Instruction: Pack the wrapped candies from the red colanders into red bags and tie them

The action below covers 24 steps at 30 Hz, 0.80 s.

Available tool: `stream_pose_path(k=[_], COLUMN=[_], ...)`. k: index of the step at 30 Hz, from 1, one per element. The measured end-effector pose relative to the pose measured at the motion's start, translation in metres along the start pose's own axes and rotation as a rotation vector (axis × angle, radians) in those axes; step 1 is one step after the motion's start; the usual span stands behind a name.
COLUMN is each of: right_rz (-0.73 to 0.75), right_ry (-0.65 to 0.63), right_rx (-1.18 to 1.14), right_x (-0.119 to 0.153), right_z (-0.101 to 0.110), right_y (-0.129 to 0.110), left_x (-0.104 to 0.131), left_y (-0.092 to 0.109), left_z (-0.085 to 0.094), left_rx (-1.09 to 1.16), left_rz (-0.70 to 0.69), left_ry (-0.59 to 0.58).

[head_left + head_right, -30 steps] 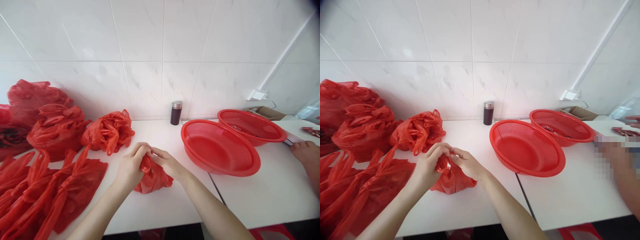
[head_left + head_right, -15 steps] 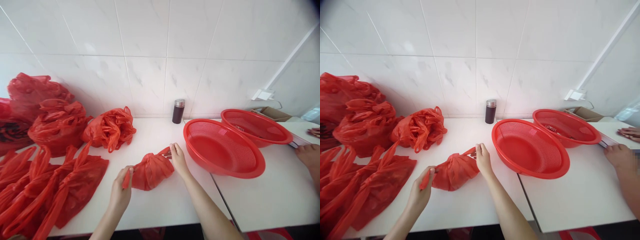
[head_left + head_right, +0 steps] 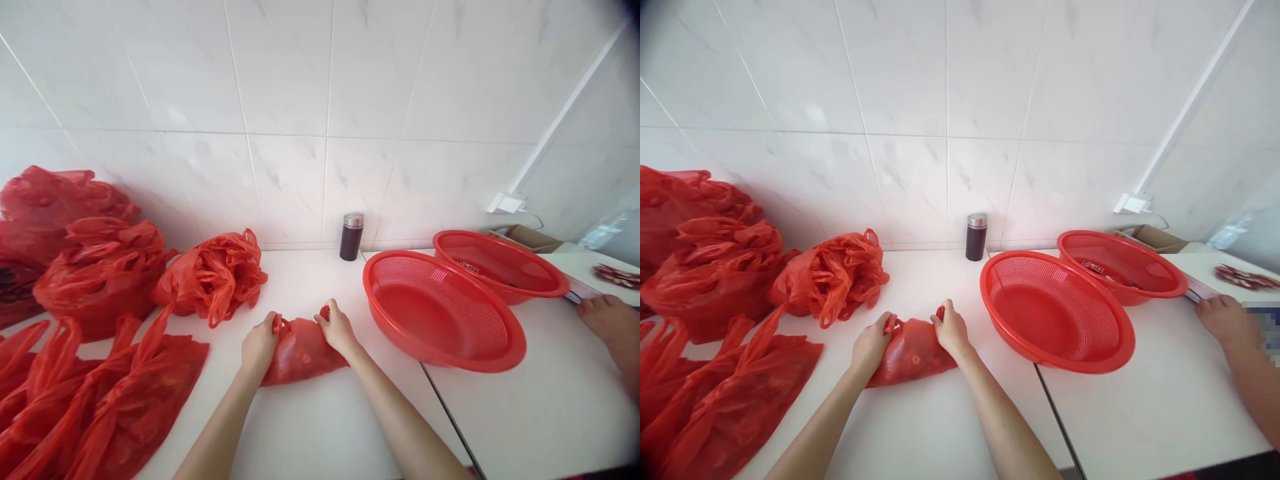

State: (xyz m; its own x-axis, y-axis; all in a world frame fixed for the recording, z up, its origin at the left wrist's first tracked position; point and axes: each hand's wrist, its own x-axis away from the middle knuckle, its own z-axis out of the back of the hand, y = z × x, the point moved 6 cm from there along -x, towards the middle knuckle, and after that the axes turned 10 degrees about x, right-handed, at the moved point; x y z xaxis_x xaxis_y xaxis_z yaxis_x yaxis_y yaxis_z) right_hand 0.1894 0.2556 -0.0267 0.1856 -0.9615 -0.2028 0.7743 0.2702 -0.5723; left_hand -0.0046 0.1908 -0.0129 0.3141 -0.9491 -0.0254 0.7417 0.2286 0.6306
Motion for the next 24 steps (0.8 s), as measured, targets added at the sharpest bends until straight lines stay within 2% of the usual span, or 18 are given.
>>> stream_pose_path(k=[4,8,17,24], right_rz=[-0.053,-0.075,-0.165,-0.179], right_ry=[0.031,0.051,0.160,0.206], right_rx=[0.099,0.137,0.109,0.095], right_x=[-0.023,-0.028,-0.028,-0.027], right_z=[-0.008,-0.015,-0.012,-0.008], right_y=[0.006,0.009,0.021,0.023], left_x=[-0.032,-0.045,-0.039,-0.031], left_y=[0.011,0.012,0.010,0.011], left_z=[-0.011,-0.019,-0.029,-0.031], left_rx=[-0.139,-0.240,-0.303,-0.314], left_rz=[-0.042,-0.056,-0.097,-0.081], left_ry=[-0.057,-0.086,-0.141,-0.115])
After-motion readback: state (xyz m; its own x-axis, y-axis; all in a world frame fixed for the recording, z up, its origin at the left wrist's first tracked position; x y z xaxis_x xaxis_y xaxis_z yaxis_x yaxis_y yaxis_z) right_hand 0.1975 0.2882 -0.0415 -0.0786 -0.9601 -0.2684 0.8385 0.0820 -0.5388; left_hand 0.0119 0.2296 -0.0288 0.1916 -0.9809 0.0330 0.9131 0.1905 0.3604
